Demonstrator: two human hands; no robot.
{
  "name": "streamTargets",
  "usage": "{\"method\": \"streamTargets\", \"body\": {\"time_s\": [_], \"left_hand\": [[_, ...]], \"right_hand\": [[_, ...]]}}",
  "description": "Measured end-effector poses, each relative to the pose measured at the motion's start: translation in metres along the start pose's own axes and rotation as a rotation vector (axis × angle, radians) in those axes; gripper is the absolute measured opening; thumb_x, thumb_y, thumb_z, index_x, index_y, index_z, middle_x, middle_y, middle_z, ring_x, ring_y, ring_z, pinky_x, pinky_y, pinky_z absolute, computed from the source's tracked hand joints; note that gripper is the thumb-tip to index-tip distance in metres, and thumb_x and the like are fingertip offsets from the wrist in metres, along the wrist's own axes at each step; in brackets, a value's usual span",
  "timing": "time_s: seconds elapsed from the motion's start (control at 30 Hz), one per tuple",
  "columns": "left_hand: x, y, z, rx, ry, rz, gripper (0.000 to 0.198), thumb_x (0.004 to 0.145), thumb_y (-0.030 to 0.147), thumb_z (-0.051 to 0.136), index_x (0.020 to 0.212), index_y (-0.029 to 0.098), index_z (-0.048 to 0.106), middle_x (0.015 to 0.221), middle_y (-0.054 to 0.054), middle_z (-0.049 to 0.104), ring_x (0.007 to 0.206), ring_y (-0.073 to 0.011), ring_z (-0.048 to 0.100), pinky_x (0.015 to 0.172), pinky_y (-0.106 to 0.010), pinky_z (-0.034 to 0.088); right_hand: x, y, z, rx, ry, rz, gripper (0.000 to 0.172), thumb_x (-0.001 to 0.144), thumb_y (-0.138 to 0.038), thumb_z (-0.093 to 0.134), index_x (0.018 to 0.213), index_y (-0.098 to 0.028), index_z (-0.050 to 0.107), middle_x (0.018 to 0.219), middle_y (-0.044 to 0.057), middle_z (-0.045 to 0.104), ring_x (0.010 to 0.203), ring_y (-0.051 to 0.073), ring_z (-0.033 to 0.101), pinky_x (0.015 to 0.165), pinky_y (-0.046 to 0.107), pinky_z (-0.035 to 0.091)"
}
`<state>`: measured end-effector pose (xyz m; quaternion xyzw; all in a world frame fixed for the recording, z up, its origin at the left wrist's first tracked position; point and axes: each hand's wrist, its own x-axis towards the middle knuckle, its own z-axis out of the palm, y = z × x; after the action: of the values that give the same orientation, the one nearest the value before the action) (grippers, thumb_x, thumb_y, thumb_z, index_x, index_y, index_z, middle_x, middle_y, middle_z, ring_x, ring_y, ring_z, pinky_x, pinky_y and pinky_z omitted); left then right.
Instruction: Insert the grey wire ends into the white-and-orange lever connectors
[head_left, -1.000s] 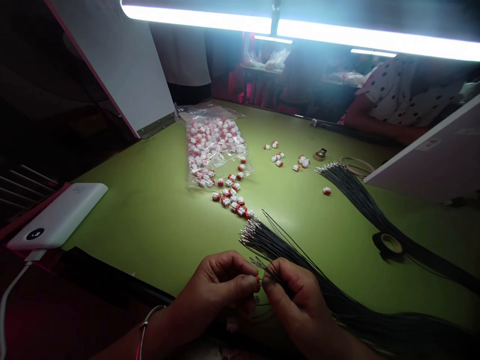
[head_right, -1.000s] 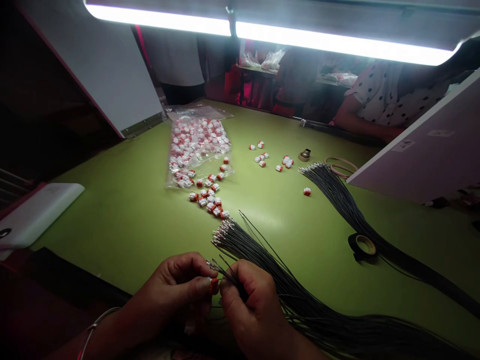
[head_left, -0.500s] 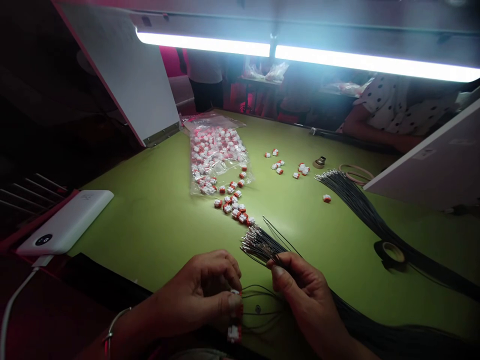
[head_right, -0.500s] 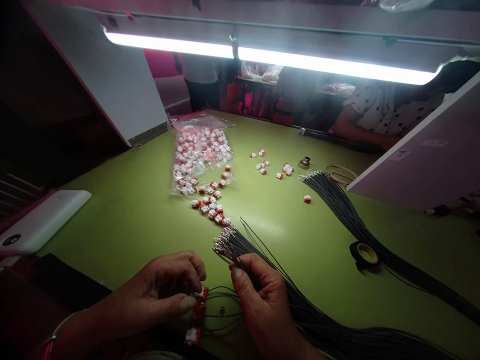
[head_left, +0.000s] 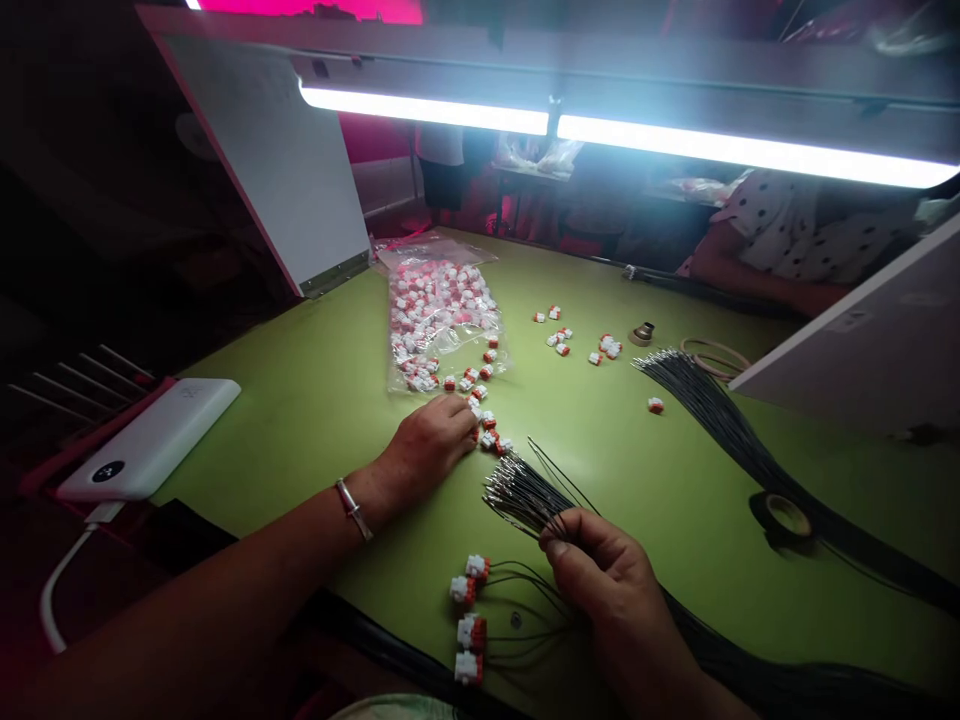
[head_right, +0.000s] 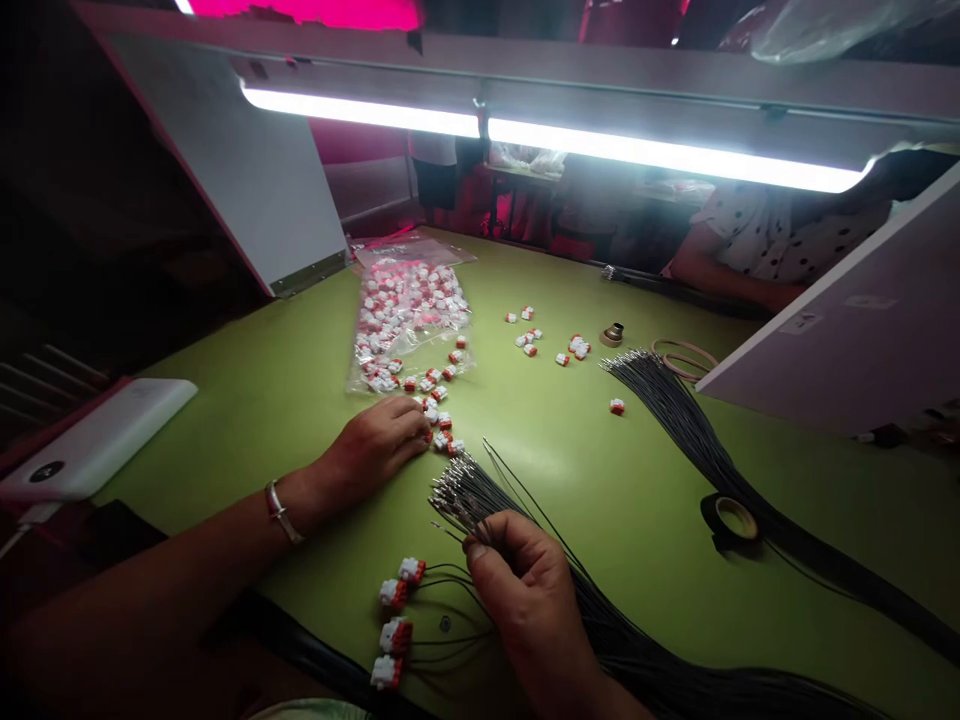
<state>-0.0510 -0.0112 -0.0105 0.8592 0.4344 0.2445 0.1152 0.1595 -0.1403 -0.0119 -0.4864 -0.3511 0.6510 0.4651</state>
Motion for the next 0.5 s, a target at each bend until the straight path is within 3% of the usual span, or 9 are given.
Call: {"method": "streamTargets", "body": {"time_s": [0.13,0.2,0.27,0.37,0.5], "left_hand": [[-0.019,0.019,-0.015,-0.145,0.02,-0.017,0.01,0.094,0.02,0.055,0.09,0.016,0.064,0.083,-0.005,0.064,0.078,-0.0187,0.058,0.075,-0.034,0.048],[-0.032,0.033,-0.022,-0.504,-0.011,-0.189,0.01,0.093,0.025,0.059,0.094,0.017,0.063,0.082,-0.003,0.065,0.071,-0.0156,0.059,0.068,-0.03,0.049],[-0.046,0.048,-0.023,-0.947,-0.151,-0.392,0.016,0.09,0.031,0.065,0.095,0.016,0.062,0.075,-0.002,0.066,0.065,-0.0148,0.062,0.061,-0.027,0.051],[-0.065,0.064,-0.014,-1.363,-0.254,-0.595,0.023,0.086,0.035,0.07,0.095,0.016,0.06,0.069,0.0,0.065,0.058,-0.0116,0.061,0.057,-0.025,0.051],[-0.078,0.073,0.002,-1.526,-0.234,-0.717,0.022,0.085,0.033,0.074,0.098,0.017,0.064,0.069,0.001,0.065,0.055,-0.0079,0.058,0.055,-0.02,0.049]], "right_hand": [[0.002,-0.001,0.0,-0.044,0.021,-0.035,0.023,0.081,-0.031,0.071,0.07,-0.017,0.057,0.06,-0.006,0.04,0.057,0.01,0.026,0.051,0.021,0.027],[0.003,-0.003,0.0,-0.091,0.034,-0.06,0.021,0.08,-0.03,0.07,0.069,-0.017,0.057,0.061,-0.005,0.041,0.057,0.01,0.028,0.051,0.022,0.027],[0.003,-0.004,0.001,-0.137,0.042,-0.061,0.02,0.078,-0.03,0.069,0.068,-0.017,0.058,0.06,-0.005,0.04,0.056,0.01,0.028,0.049,0.023,0.024],[0.002,-0.006,0.003,-0.195,0.048,-0.049,0.022,0.077,-0.031,0.069,0.065,-0.017,0.057,0.058,-0.006,0.037,0.055,0.01,0.026,0.048,0.023,0.022],[-0.002,-0.007,0.004,-0.235,0.028,-0.054,0.022,0.077,-0.032,0.069,0.066,-0.017,0.058,0.056,-0.006,0.037,0.052,0.009,0.027,0.046,0.023,0.022]]}}
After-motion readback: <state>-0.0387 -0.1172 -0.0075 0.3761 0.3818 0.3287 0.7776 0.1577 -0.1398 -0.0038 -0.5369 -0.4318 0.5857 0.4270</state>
